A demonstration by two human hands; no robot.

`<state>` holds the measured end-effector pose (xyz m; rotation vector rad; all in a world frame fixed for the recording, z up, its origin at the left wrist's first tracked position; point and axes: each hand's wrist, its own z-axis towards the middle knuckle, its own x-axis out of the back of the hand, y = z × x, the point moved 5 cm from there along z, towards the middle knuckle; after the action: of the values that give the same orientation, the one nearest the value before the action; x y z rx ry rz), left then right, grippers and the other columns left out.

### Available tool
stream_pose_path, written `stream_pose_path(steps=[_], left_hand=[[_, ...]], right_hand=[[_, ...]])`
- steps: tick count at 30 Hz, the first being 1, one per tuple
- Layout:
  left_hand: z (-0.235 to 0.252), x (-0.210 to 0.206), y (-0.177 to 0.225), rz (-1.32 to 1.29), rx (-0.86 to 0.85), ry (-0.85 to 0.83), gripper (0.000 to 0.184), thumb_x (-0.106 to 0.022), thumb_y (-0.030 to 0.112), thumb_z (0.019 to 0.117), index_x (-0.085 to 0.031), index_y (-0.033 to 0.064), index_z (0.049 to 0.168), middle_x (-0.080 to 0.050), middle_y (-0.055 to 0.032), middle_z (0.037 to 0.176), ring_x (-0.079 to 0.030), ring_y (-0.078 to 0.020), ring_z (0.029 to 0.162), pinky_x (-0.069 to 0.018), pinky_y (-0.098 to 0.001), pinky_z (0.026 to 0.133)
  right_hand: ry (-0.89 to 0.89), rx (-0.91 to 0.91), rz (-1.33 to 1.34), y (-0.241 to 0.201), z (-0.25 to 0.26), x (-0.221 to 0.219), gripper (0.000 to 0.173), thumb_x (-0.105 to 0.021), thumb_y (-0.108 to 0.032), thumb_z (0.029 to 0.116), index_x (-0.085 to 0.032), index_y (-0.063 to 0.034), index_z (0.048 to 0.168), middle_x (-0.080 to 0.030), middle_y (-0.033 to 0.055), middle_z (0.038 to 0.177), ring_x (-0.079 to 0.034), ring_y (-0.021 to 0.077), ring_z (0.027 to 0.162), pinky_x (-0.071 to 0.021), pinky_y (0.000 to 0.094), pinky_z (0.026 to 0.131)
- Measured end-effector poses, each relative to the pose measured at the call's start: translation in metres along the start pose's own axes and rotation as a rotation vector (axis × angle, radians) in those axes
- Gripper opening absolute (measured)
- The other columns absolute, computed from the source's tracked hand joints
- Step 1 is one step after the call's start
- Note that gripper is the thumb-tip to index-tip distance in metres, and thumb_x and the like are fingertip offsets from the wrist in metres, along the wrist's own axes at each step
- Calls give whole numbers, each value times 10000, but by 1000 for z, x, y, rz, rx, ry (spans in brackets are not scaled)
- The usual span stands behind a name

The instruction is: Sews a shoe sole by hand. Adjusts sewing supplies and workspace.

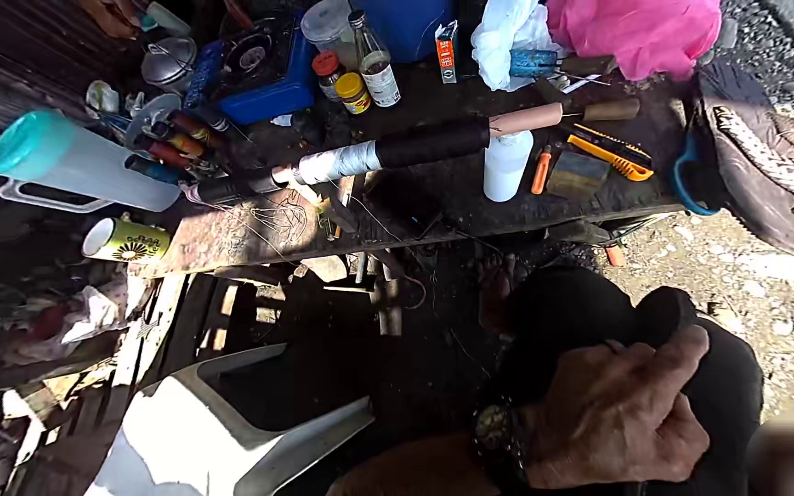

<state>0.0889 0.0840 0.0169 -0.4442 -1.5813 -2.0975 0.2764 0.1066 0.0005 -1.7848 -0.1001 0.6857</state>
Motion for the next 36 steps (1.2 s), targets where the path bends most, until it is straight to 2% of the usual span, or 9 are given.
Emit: stream_pose_path(steps=[5,8,11,13,19,26,31,34,36], left_hand=[[-5,7,-12,56,22,-20,586,-673,182,882,-570,-14,1424,-693,-68,826,-627,-174,683,-548,-356,628],[-9,3,-19,44,22,-44,595,-692,232,893,-567,-38,1408,-620,-24,739,-560,-114,616,-513,-296,575],[-7,3,-22,-103,21,-62,628,-743,205,871,-543,-94,1386,-529,24,684,-462,-36,556,-428,-201,509],[-4,4,-21,-226,40,-100,585,-734,162,900,-530,-107,1377,-507,48,657,-441,-14,532,-397,-176,486],[-3,49,-22,-653,171,-94,415,-656,154,980,-584,84,1384,-595,80,744,-520,-24,591,-476,-188,555],[-19,155,-64,-937,304,265,252,-580,115,957,-617,108,1206,-529,86,583,-488,-17,473,-441,-186,473],[-28,112,-85,11,497,-98,379,-563,185,1025,-607,8,1357,-695,-27,1172,-658,-73,828,-545,-211,665],[-17,66,-53,-196,276,-210,369,-549,217,1061,-615,-1,1353,-637,-89,1313,-669,-120,878,-578,-242,719],[-10,36,-31,-286,189,-331,410,-514,251,1083,-582,-25,1378,-649,-107,1303,-681,-128,890,-596,-269,748]], right_hand=[[239,258,-861,-13,-3,7,107,-629,-157,907,-723,-188,947,-660,-106,809,-554,-61,645,-467,115,562],[255,261,-1162,-17,0,-4,318,-579,-196,947,-767,-175,1203,-702,12,912,-626,66,720,-544,286,630],[253,165,-1070,2,10,-17,409,-594,-261,985,-673,-129,1364,-760,56,991,-711,160,805,-603,437,733],[313,200,-1061,13,17,-22,311,-607,-277,990,-736,-129,1230,-770,32,983,-737,168,844,-614,468,747],[88,142,-424,13,-9,-9,169,-623,-187,1028,-723,-52,1055,-641,-53,785,-545,-28,616,-465,144,530],[-64,-156,-97,27,-141,61,192,-677,-335,1006,-761,-175,1071,-696,-65,769,-589,-26,569,-483,126,485],[226,-629,-606,33,-213,142,116,-635,-70,937,-737,-56,991,-656,-16,693,-579,70,553,-471,255,510],[301,-799,-1109,55,-214,175,166,-661,-157,993,-743,-79,1115,-705,193,824,-675,395,752,-496,666,694],[397,-568,-1121,46,-181,158,311,-638,-281,1014,-716,-122,1270,-711,153,852,-658,342,716,-503,621,667]])
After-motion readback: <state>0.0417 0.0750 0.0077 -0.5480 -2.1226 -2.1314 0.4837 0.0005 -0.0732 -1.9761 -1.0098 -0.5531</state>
